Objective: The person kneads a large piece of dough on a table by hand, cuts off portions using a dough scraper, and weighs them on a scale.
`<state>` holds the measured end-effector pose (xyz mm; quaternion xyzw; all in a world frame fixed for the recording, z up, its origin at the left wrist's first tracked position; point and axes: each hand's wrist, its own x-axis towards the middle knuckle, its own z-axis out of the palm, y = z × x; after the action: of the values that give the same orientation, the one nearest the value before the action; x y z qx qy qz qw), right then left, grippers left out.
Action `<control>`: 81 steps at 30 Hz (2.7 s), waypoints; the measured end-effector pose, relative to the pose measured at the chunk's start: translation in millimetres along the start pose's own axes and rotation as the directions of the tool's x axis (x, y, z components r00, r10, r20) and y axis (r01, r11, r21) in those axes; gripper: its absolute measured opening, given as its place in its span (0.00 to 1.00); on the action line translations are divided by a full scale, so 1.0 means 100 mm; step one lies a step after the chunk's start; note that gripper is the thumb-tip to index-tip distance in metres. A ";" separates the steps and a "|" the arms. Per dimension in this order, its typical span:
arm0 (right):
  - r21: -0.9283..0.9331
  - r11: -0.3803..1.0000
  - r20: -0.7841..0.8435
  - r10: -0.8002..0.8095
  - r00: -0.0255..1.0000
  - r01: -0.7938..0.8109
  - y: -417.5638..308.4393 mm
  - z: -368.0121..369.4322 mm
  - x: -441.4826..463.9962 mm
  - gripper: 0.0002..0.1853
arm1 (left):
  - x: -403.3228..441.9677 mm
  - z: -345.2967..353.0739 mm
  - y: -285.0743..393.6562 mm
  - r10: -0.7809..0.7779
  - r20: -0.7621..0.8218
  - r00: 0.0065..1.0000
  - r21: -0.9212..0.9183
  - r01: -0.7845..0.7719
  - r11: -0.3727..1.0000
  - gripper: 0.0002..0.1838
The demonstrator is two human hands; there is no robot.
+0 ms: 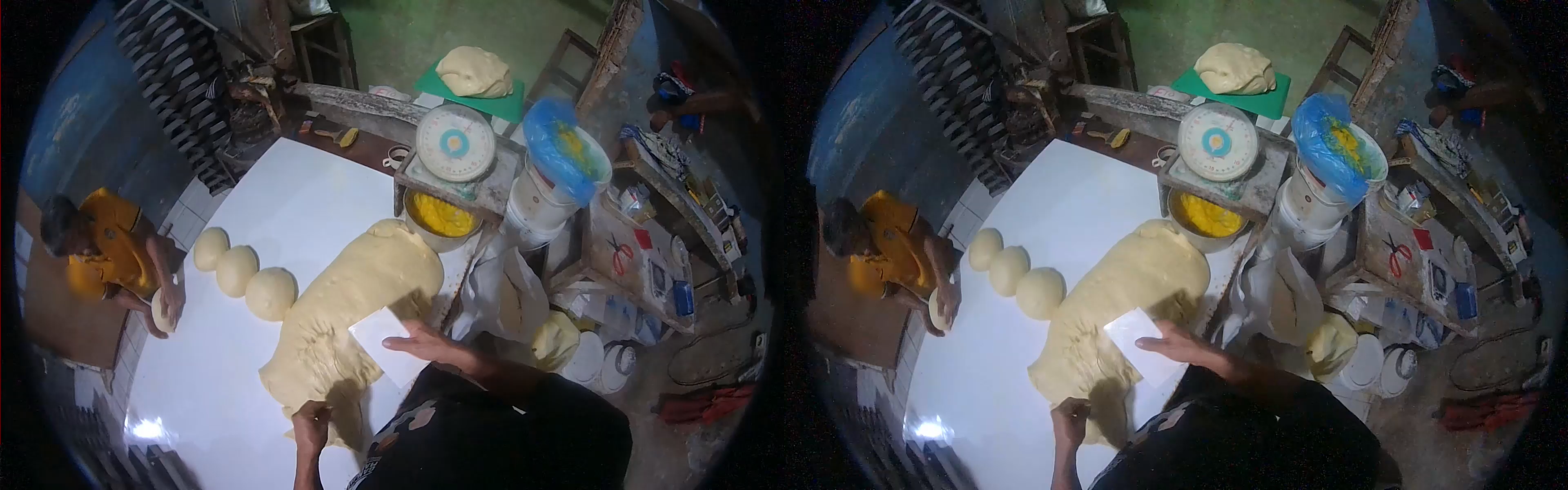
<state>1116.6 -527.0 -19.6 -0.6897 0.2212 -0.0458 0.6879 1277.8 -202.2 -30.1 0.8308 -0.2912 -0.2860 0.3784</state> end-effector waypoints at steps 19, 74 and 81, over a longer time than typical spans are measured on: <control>-0.503 0.794 -0.722 -0.169 0.671 -0.342 -2.77 -5.90 1.25 0.21 | 4.02 1.17 5.24 0.590 0.344 0.731 -0.937 0.225 0.267 0.62; -0.866 0.385 0.326 -0.051 0.944 0.319 1.25 3.41 0.84 0.22 | -1.88 1.29 -1.83 -0.755 -0.394 0.524 -0.868 0.057 0.493 0.28; -0.636 0.757 0.258 0.029 0.966 0.147 0.92 2.72 0.40 0.20 | -1.88 0.40 -1.32 -0.156 -0.698 0.699 0.310 0.492 0.813 0.40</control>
<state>1230.4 -284.9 -132.3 -0.8920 0.1119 0.0999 0.4264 1159.4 -17.2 -108.8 0.9819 -0.0477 0.0330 0.1803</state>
